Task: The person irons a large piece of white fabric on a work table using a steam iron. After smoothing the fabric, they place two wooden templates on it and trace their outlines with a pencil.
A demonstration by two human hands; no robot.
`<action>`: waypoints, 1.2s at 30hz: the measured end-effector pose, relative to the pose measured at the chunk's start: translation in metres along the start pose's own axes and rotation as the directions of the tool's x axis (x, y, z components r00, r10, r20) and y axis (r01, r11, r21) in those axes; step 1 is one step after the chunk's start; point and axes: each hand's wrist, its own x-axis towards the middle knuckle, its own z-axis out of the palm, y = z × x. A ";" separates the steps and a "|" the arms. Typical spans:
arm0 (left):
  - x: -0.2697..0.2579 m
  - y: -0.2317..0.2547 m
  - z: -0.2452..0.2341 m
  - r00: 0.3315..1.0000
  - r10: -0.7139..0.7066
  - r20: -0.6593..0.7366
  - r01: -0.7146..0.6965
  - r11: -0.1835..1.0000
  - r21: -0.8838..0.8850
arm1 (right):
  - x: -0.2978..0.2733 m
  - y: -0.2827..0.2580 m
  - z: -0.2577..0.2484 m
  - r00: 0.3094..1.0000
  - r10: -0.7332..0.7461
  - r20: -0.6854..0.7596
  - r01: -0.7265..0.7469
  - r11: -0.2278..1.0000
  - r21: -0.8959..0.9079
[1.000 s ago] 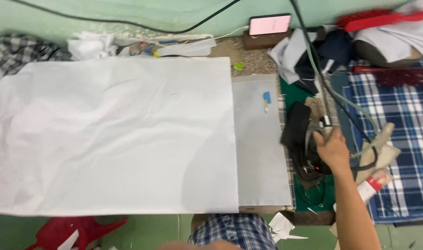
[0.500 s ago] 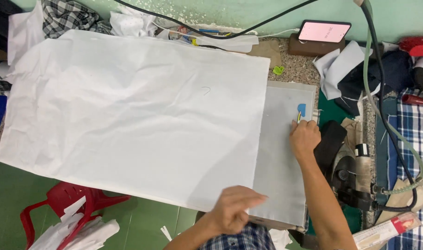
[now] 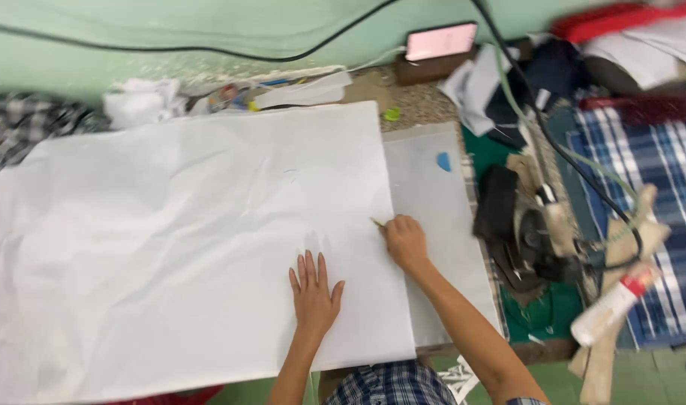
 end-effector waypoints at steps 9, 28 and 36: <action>0.014 0.034 0.051 0.957 0.283 0.070 -0.289 0.951 0.113 | -0.138 0.020 -0.148 0.860 0.463 -0.214 -0.438 0.885 0.156; -0.002 0.062 0.069 0.961 0.268 -0.071 -0.257 0.957 0.137 | -0.326 0.234 -0.258 0.036 0.897 0.441 -0.997 0.000 0.083; -0.048 0.262 0.124 0.686 0.650 -0.327 -0.727 0.634 -0.264 | -0.340 0.237 -0.234 0.099 0.821 0.562 -0.670 -0.362 0.647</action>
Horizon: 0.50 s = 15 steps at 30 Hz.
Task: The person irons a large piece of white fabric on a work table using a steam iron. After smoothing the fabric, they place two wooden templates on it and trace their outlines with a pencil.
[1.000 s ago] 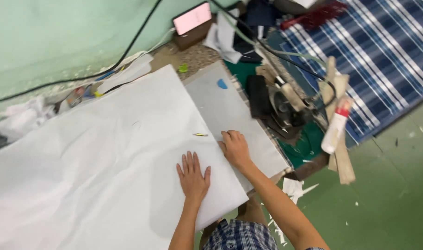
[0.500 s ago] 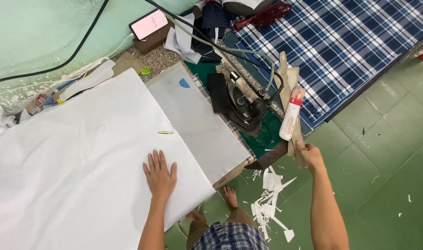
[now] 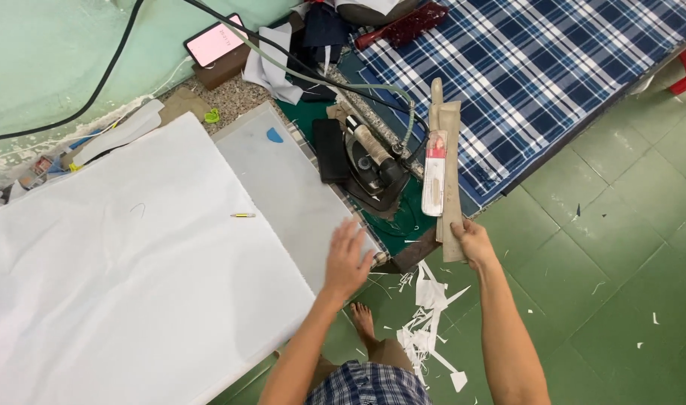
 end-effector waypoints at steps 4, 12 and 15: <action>0.018 0.051 0.047 0.993 0.017 -0.117 -0.054 0.947 -0.317 | -0.018 -0.006 -0.020 0.994 -0.103 -0.035 0.096 0.983 -0.159; 0.047 0.101 0.097 0.888 -0.283 0.363 0.460 0.514 -0.724 | -0.106 0.000 0.008 0.888 -0.427 -0.171 0.402 0.901 -0.163; 0.059 0.119 0.089 0.875 -0.183 0.448 0.470 0.101 -0.877 | -0.113 0.029 0.009 0.829 -0.542 -0.136 0.516 0.837 -0.182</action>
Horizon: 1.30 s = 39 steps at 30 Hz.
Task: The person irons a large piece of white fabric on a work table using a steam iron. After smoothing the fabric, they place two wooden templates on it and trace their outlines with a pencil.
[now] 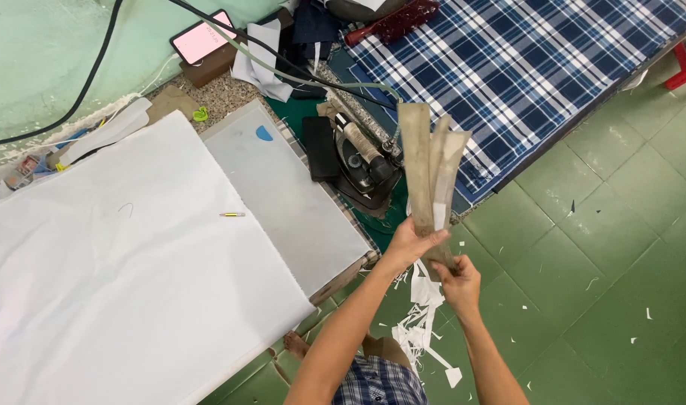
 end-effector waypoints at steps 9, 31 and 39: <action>-0.096 0.104 -0.158 0.933 0.063 -0.354 -0.212 0.892 -0.400 | 0.039 -0.075 0.050 0.758 -0.290 0.584 0.138 0.947 0.291; -0.279 0.180 -0.470 0.515 -0.162 -0.842 -0.433 0.799 -0.418 | -0.045 -0.098 0.489 0.487 -0.502 0.715 0.872 0.248 -0.421; -0.357 0.194 -0.527 0.453 0.334 -0.826 0.373 0.771 0.516 | -0.133 -0.160 0.554 0.329 -0.645 0.690 0.940 0.294 -0.172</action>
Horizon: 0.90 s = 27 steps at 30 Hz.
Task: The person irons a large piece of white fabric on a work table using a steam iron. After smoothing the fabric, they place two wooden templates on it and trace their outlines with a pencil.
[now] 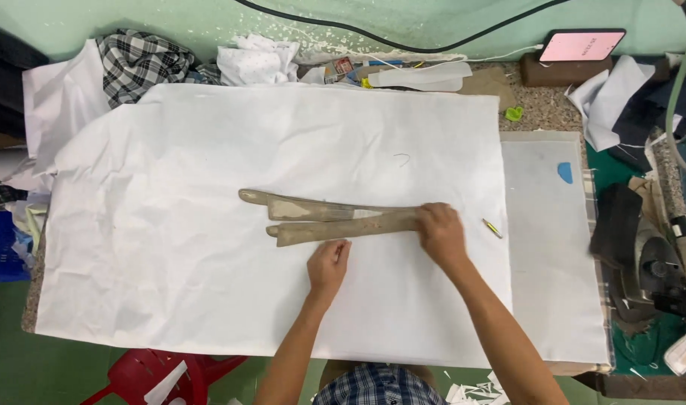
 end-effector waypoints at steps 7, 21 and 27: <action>0.084 -0.020 -0.043 0.946 0.217 0.241 -0.323 0.701 0.636 | 0.021 -0.069 0.066 0.881 -0.190 0.433 0.230 0.972 -0.043; 0.086 -0.062 -0.021 0.666 0.636 0.391 -0.727 0.434 0.533 | -0.021 -0.064 0.062 0.915 -0.324 0.240 0.347 0.936 -0.058; 0.043 0.086 0.005 0.343 0.855 0.388 -0.881 0.151 0.448 | -0.054 -0.037 -0.077 0.993 -0.116 0.033 0.114 0.992 0.059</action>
